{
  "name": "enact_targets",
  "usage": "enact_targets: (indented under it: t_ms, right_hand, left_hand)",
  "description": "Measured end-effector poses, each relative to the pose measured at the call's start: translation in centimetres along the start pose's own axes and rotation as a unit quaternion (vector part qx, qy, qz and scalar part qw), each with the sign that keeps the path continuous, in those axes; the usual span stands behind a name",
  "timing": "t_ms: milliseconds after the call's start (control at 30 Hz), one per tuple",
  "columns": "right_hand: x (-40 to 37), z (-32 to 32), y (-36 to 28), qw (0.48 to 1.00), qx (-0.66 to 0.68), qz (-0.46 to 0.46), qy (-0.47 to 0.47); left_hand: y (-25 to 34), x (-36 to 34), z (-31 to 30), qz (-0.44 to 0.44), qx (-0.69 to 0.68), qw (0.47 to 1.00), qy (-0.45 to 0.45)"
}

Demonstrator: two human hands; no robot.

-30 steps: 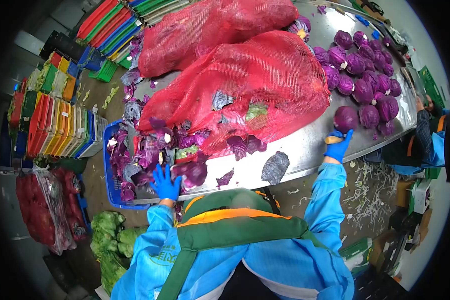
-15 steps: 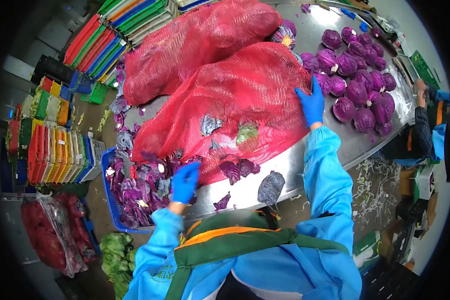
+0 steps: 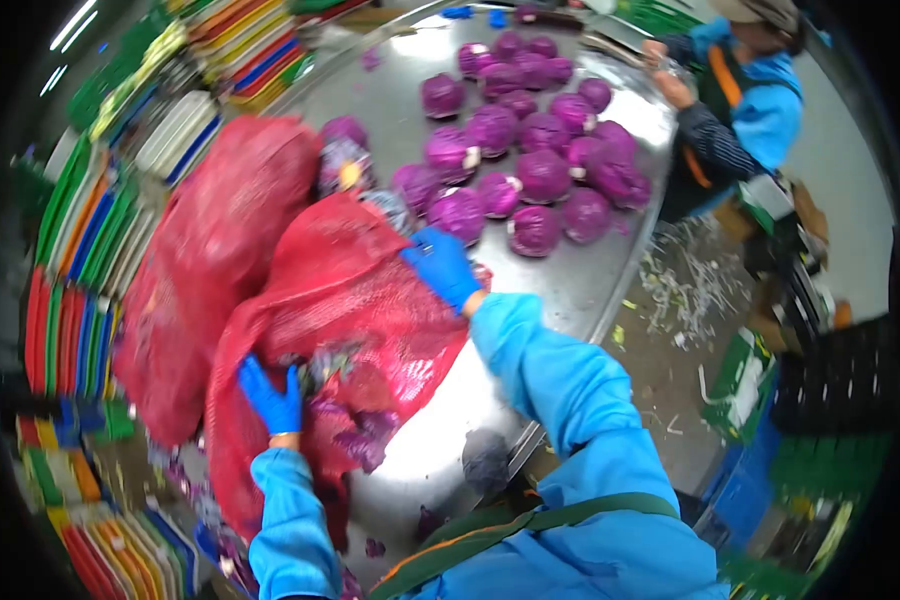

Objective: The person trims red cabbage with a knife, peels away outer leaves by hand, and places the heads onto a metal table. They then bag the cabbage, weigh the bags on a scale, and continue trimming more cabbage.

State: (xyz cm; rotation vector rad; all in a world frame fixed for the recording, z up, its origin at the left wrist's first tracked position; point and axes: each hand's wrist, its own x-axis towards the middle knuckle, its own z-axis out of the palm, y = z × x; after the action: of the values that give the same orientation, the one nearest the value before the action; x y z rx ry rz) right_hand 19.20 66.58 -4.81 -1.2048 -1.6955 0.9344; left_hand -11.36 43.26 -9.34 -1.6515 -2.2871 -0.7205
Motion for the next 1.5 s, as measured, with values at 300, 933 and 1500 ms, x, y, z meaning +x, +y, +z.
enact_targets:
  t_ms: [300, 933, 1500]
  right_hand:
    - [0.0, 1.0, -1.3, 0.999, -0.004, 0.029, -0.038]
    - [-12.5, -3.9, -7.5, 0.981, 0.17, 0.079, -0.053]
    - [-36.3, -4.5, -14.9, 0.915, 0.232, 0.226, -0.24]
  left_hand:
    - [2.2, 10.2, 2.3, -0.092, 0.015, 0.993, -0.071]
    - [6.8, -6.8, -7.2, -0.145, -0.374, 0.896, -0.191]
    - [12.8, -20.4, -17.4, -0.177, -0.58, 0.795, 0.021]
